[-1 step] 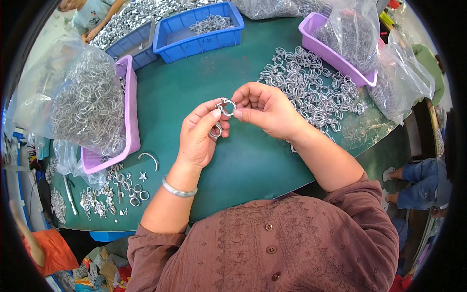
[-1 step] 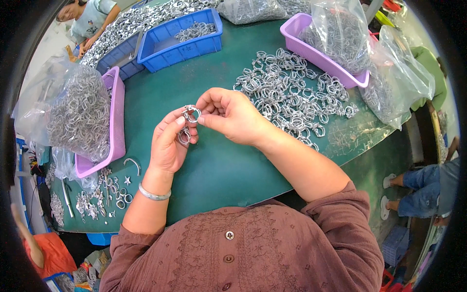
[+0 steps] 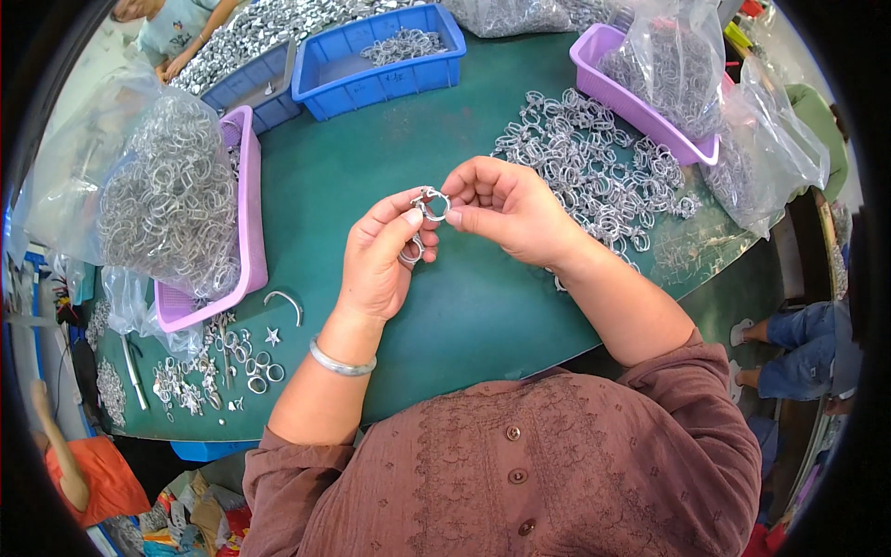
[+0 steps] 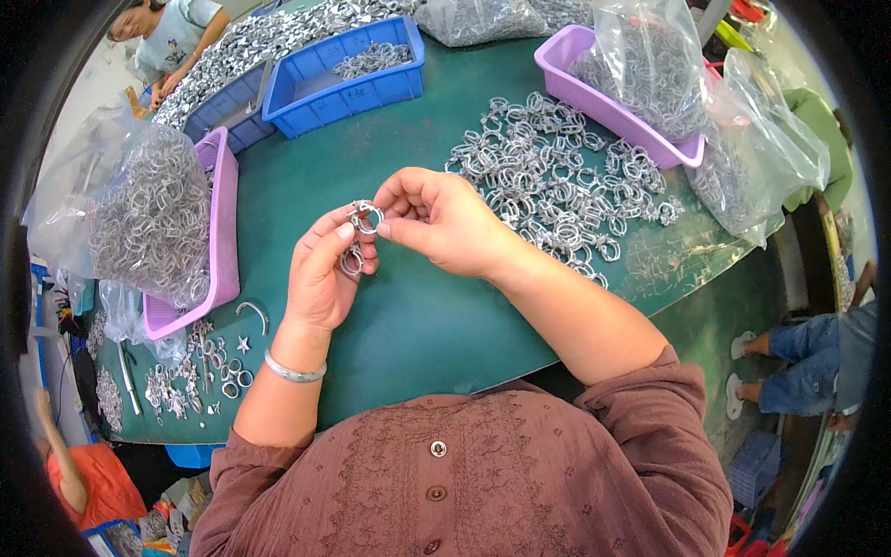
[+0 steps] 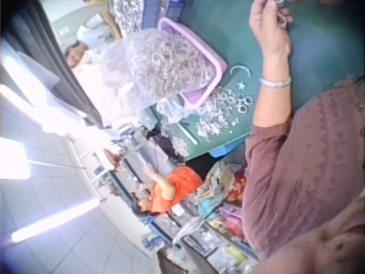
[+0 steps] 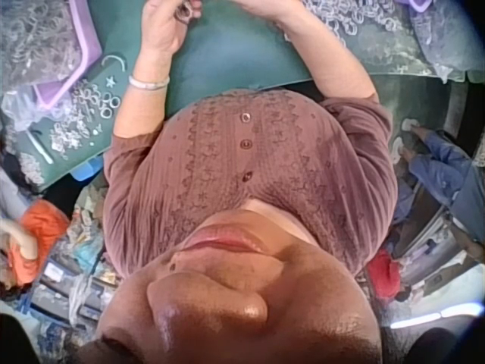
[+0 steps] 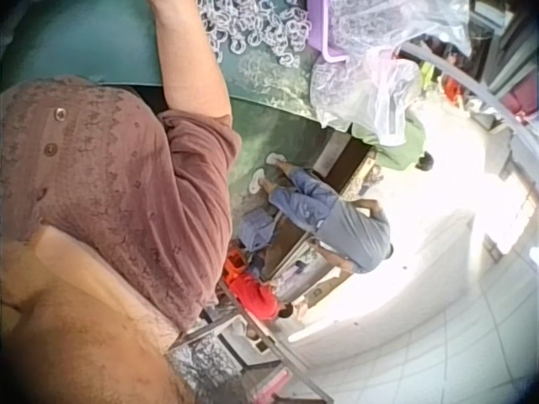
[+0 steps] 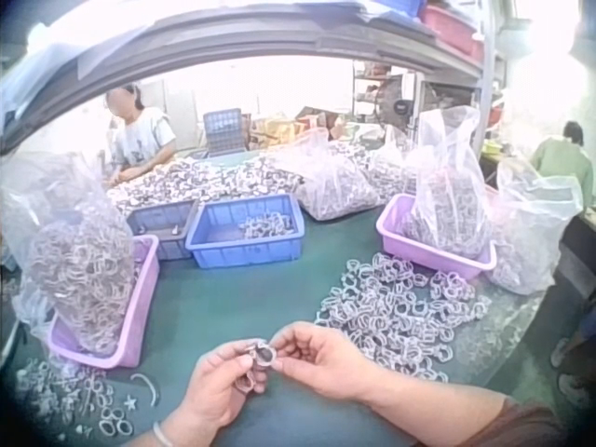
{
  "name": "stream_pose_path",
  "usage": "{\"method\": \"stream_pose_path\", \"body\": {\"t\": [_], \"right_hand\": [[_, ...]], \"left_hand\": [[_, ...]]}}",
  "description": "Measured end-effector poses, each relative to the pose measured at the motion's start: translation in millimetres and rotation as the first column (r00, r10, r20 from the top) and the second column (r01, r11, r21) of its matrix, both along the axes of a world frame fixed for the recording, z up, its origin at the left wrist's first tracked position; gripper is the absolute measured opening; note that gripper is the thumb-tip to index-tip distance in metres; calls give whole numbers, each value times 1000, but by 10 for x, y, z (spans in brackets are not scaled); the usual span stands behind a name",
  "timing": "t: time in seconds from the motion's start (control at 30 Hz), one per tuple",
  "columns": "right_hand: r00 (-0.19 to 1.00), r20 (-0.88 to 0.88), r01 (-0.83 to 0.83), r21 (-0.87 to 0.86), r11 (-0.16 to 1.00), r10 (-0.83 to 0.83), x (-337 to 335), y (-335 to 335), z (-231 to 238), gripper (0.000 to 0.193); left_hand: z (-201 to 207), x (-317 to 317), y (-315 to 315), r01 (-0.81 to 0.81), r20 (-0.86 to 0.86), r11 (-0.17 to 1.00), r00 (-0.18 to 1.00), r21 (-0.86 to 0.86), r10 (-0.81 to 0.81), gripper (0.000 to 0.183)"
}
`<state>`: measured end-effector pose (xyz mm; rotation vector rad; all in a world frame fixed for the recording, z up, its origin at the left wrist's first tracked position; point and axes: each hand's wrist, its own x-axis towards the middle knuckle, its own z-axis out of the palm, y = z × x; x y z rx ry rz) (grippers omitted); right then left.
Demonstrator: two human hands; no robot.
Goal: The person assembles metal clasps by picking up small metal components from the table and fitting them together by hand.
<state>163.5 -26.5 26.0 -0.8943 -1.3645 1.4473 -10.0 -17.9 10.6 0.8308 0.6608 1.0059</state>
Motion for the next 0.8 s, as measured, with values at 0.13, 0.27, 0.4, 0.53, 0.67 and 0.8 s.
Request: {"method": "stream_pose_path", "body": {"t": [0.13, 0.27, 0.4, 0.53, 0.67, 0.8], "right_hand": [[999, -33, 29, 17, 999, -29, -26, -2, -7, 13], [999, -39, 32, 6, 999, -32, -31, -13, 27, 13], [999, -11, 43, -34, 999, -43, -21, -18, 64, 13], [1000, 4, 22, -46, 999, -22, -24, -19, 65, 14], [1000, -8, 19, -39, 999, -19, -20, -15, 40, 14], [1000, 10, 26, -21, 999, -26, -29, -16, 40, 14]], "left_hand": [[-7, -7, 1, 5, -3, 1000, 1000, -4, -5, 19], [-14, -9, 4, -7, -19, 1000, 1000, 0, 7, 18], [-12, -3, 6, -12, -28, 1000, 1000, 7, 12, 18], [-6, 8, -3, -10, -43, 1000, 999, 27, 11, 19], [-5, 14, -10, -12, -44, 999, 999, 45, 14, 20], [-12, 8, -10, -10, -45, 999, 999, 41, 12, 21]]}}
